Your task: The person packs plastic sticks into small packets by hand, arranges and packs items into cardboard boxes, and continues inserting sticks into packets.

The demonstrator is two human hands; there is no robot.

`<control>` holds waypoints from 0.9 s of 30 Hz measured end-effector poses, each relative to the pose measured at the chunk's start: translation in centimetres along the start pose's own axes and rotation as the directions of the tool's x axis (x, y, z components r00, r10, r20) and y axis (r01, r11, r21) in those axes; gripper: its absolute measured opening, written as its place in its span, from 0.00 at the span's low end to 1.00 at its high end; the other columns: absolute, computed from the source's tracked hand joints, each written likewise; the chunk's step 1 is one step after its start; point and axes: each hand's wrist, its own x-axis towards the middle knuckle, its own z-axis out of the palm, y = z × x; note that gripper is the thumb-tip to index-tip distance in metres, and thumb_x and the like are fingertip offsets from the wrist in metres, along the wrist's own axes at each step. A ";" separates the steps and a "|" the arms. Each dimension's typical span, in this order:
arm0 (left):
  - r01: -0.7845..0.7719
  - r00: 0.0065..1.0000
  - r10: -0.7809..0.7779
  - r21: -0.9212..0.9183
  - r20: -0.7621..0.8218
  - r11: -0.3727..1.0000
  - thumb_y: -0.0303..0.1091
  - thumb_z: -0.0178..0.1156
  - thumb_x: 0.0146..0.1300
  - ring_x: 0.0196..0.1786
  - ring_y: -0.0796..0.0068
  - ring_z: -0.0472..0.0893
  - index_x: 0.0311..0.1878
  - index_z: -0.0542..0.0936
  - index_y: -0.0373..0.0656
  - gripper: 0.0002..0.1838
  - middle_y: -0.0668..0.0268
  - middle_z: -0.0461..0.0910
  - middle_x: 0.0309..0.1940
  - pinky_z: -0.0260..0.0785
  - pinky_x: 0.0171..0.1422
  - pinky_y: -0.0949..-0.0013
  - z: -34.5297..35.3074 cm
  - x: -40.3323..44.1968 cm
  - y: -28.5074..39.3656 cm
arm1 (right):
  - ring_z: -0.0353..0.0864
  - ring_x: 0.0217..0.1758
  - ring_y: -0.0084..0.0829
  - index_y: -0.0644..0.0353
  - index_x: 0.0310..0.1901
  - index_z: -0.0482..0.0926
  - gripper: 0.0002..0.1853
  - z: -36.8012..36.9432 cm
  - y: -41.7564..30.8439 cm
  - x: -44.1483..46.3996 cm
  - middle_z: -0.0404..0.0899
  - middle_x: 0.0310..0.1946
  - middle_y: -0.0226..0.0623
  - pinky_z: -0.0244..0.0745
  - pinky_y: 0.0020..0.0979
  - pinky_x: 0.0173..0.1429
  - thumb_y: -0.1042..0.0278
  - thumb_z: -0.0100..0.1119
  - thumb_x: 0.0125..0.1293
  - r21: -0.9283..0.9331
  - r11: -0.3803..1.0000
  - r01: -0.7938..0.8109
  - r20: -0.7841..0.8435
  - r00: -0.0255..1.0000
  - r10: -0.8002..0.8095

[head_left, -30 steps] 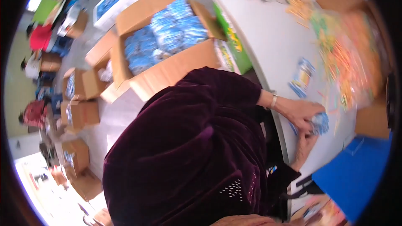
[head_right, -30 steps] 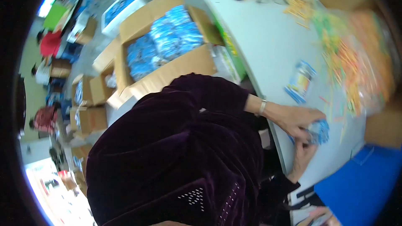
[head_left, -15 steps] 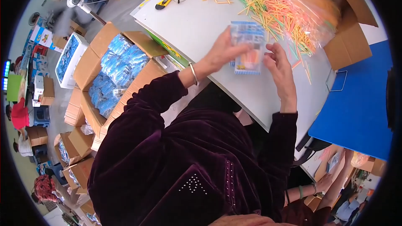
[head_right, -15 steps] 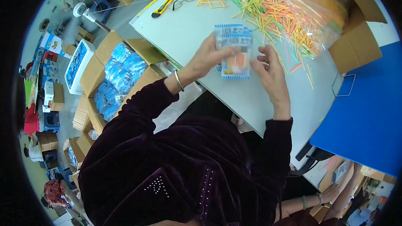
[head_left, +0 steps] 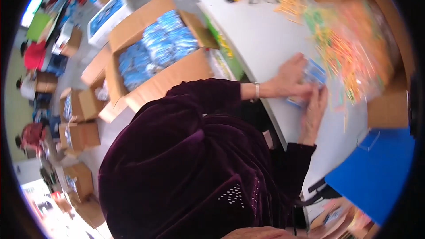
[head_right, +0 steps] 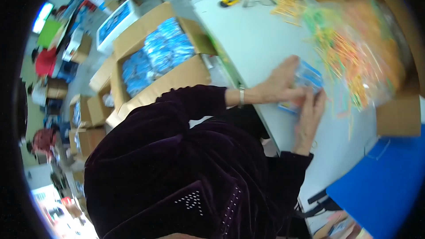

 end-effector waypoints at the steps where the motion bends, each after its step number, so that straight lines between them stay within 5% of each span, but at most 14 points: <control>1: 0.080 0.995 -0.077 -0.059 0.063 0.995 0.49 0.63 0.44 0.57 0.38 0.64 0.53 0.65 0.29 0.39 0.37 0.64 0.50 0.62 0.60 0.52 -0.7 0.2 1.5 | 0.70 0.45 0.20 0.60 0.51 0.68 0.15 -0.3 0.4 -0.1 0.72 0.42 0.29 0.65 0.23 0.49 0.65 0.52 0.67 0.040 0.999 0.024 -0.014 1.000 -0.023; 7: 0.091 0.994 -0.059 -0.378 0.095 0.921 0.42 0.64 0.44 0.56 0.46 0.67 0.62 0.53 0.31 0.45 0.41 0.66 0.50 0.60 0.61 0.58 -1.7 0.6 2.3 | 0.68 0.53 0.24 0.60 0.55 0.66 0.18 0.7 -0.1 -1.0 0.71 0.49 0.34 0.62 0.27 0.56 0.63 0.51 0.67 0.146 0.985 0.096 -0.106 0.991 -0.081; 8: 0.095 0.994 -0.069 -0.369 0.083 0.925 0.42 0.64 0.44 0.56 0.46 0.67 0.62 0.53 0.31 0.45 0.41 0.66 0.50 0.60 0.61 0.58 -2.4 0.8 2.5 | 0.67 0.56 0.26 0.61 0.58 0.63 0.21 0.8 -0.1 -1.1 0.68 0.53 0.36 0.61 0.28 0.59 0.62 0.51 0.68 0.083 0.992 0.099 -0.110 0.990 -0.090; 10: 0.334 0.923 -0.138 -0.568 0.359 0.752 0.41 0.66 0.42 0.52 0.54 0.70 0.64 0.50 0.34 0.48 0.47 0.68 0.48 0.63 0.58 0.64 -4.1 1.0 3.1 | 0.65 0.58 0.29 0.62 0.60 0.61 0.23 2.2 -0.8 -1.8 0.66 0.55 0.39 0.59 0.30 0.61 0.61 0.50 0.68 0.074 0.991 0.112 -0.052 0.993 -0.108; 12: 0.316 0.934 -0.148 -0.558 0.325 0.768 0.42 0.66 0.43 0.52 0.57 0.71 0.64 0.51 0.35 0.48 0.49 0.68 0.48 0.63 0.58 0.66 -6.1 0.9 3.1 | 0.63 0.61 0.31 0.62 0.62 0.59 0.25 3.7 -1.1 -2.1 0.63 0.58 0.41 0.58 0.31 0.63 0.61 0.49 0.68 0.068 0.989 0.130 0.000 0.991 -0.130; 13: 0.300 0.941 -0.147 -0.554 0.305 0.776 0.43 0.67 0.43 0.51 0.59 0.71 0.64 0.51 0.36 0.48 0.51 0.69 0.48 0.63 0.58 0.67 -7.0 0.6 3.1 | 0.60 0.63 0.33 0.63 0.63 0.56 0.27 4.3 -1.1 -2.2 0.61 0.59 0.43 0.55 0.33 0.65 0.59 0.49 0.68 -0.075 0.972 0.224 0.048 0.974 -0.221; 17: 0.305 0.951 -0.304 -0.306 0.054 0.902 0.48 0.71 0.43 0.54 0.62 0.73 0.65 0.51 0.40 0.51 0.51 0.68 0.51 0.68 0.55 0.65 -16.3 -0.9 -0.4 | 0.54 0.66 0.36 0.65 0.64 0.55 0.32 3.4 -0.8 -1.8 0.57 0.61 0.46 0.47 0.36 0.68 0.55 0.50 0.66 -0.394 0.862 0.320 0.048 0.943 -0.328; 18: 0.269 0.950 -0.305 -0.324 -0.063 0.907 0.40 0.71 0.42 0.42 0.68 0.78 0.63 0.53 0.39 0.48 0.55 0.69 0.49 0.76 0.41 0.66 -19.6 -1.5 -2.7 | 0.57 0.63 0.34 0.64 0.64 0.57 0.32 2.3 -1.0 -1.5 0.58 0.61 0.44 0.47 0.35 0.68 0.52 0.50 0.66 -0.395 0.883 0.252 0.027 0.964 -0.263; 20: 0.394 0.842 -0.449 -0.228 -0.299 0.891 0.39 0.71 0.44 0.41 0.67 0.79 0.60 0.55 0.40 0.44 0.56 0.74 0.43 0.76 0.40 0.65 -27.1 -4.1 -7.0 | 0.59 0.60 0.33 0.63 0.63 0.59 0.30 -1.4 1.0 -1.0 0.61 0.58 0.43 0.49 0.34 0.66 0.52 0.48 0.66 -0.185 0.951 0.249 0.004 0.967 -0.253; 21: 0.300 0.865 -0.338 -0.156 -0.371 0.941 0.37 0.70 0.46 0.40 0.68 0.79 0.58 0.56 0.39 0.40 0.57 0.75 0.40 0.77 0.39 0.66 -31.2 -5.7 -9.5 | 0.62 0.57 0.31 0.61 0.61 0.61 0.27 -1.8 0.8 -1.4 0.64 0.55 0.42 0.51 0.33 0.65 0.51 0.45 0.67 -0.189 0.960 0.207 -0.025 0.976 -0.216; 22: 0.309 0.848 -0.090 0.348 -0.523 0.885 0.36 0.69 0.47 0.38 0.68 0.80 0.56 0.57 0.37 0.38 0.57 0.75 0.39 0.76 0.40 0.66 -35.8 -8.9 -15.1 | 0.62 0.57 0.31 0.61 0.61 0.61 0.27 -1.7 0.3 -1.6 0.64 0.55 0.42 0.51 0.33 0.65 0.51 0.45 0.67 -0.186 0.961 0.206 -0.022 0.977 -0.213; 23: 0.423 0.772 -0.326 0.059 -0.545 0.904 0.37 0.69 0.45 0.44 0.65 0.78 0.57 0.58 0.34 0.39 0.54 0.74 0.40 0.74 0.43 0.64 -37.6 -9.8 -10.6 | 0.62 0.57 0.30 0.61 0.60 0.62 0.26 -1.4 -0.3 -2.0 0.65 0.54 0.41 0.52 0.33 0.65 0.52 0.46 0.67 -0.205 0.962 0.179 -0.072 0.978 -0.197; 25: 0.602 0.660 -0.295 0.252 -0.691 0.757 0.39 0.69 0.43 0.49 0.58 0.76 0.59 0.57 0.32 0.43 0.49 0.74 0.42 0.70 0.49 0.62 -42.6 -14.5 -14.5 | 0.62 0.56 0.30 0.61 0.59 0.63 0.25 -1.3 -0.3 -2.4 0.66 0.53 0.40 0.53 0.32 0.64 0.53 0.46 0.67 -0.226 0.962 0.152 -0.125 0.975 -0.184; 27: 0.632 0.648 -0.246 0.328 -0.721 0.702 0.40 0.69 0.42 0.50 0.55 0.75 0.60 0.56 0.31 0.45 0.47 0.73 0.43 0.69 0.52 0.62 -46.0 -18.5 -19.1 | 0.63 0.57 0.30 0.60 0.59 0.63 0.24 -1.4 0.3 -2.3 0.67 0.53 0.39 0.54 0.32 0.64 0.54 0.47 0.67 -0.249 0.952 0.179 -0.100 0.973 -0.209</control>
